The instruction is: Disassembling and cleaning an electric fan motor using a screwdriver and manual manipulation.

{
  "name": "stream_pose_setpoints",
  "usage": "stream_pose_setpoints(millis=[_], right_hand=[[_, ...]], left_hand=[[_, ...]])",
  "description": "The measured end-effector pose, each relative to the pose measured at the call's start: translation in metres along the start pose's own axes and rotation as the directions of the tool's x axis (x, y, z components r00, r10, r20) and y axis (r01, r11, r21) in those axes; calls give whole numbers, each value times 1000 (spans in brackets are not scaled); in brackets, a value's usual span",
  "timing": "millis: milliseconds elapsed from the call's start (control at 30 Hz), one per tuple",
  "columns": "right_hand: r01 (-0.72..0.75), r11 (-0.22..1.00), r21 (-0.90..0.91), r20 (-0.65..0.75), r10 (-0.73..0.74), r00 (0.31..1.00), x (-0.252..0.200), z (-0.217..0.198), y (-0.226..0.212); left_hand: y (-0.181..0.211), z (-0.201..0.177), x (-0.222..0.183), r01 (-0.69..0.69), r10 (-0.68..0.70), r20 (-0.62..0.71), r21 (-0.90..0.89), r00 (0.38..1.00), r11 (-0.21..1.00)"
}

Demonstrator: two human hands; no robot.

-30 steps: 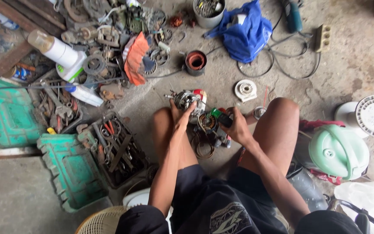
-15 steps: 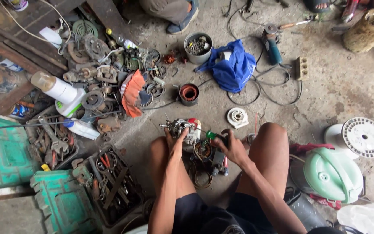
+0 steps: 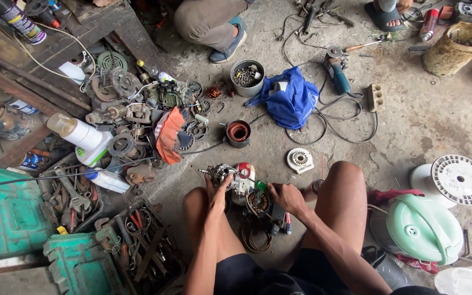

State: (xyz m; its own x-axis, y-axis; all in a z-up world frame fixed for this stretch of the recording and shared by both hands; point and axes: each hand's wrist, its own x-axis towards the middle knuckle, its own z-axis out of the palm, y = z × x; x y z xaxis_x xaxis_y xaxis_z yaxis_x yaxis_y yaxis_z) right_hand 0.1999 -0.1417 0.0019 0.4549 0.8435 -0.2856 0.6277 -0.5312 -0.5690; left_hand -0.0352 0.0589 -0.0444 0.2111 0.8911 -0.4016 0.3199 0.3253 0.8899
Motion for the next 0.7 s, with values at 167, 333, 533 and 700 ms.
stream_pose_setpoints(millis=[167, 333, 533, 700], right_hand=[[47, 996, 70, 58, -52, 997, 11, 16, -1], [233, 968, 94, 7, -235, 972, -4, -13, -31], [320, 938, 132, -182, -294, 938, -24, -27, -46], [199, 965, 172, -279, -146, 949, -43, -7, -36]], left_hand=[[11, -3, -13, 33, -34, -16, -14, 999, 999], [-10, 9, -4, 17, -21, -33, -136, 999, 991], [-35, 17, 15, -1, 20, 24, -614, 1000, 789], [-2, 6, -30, -19, -38, -79, -618, 996, 786]])
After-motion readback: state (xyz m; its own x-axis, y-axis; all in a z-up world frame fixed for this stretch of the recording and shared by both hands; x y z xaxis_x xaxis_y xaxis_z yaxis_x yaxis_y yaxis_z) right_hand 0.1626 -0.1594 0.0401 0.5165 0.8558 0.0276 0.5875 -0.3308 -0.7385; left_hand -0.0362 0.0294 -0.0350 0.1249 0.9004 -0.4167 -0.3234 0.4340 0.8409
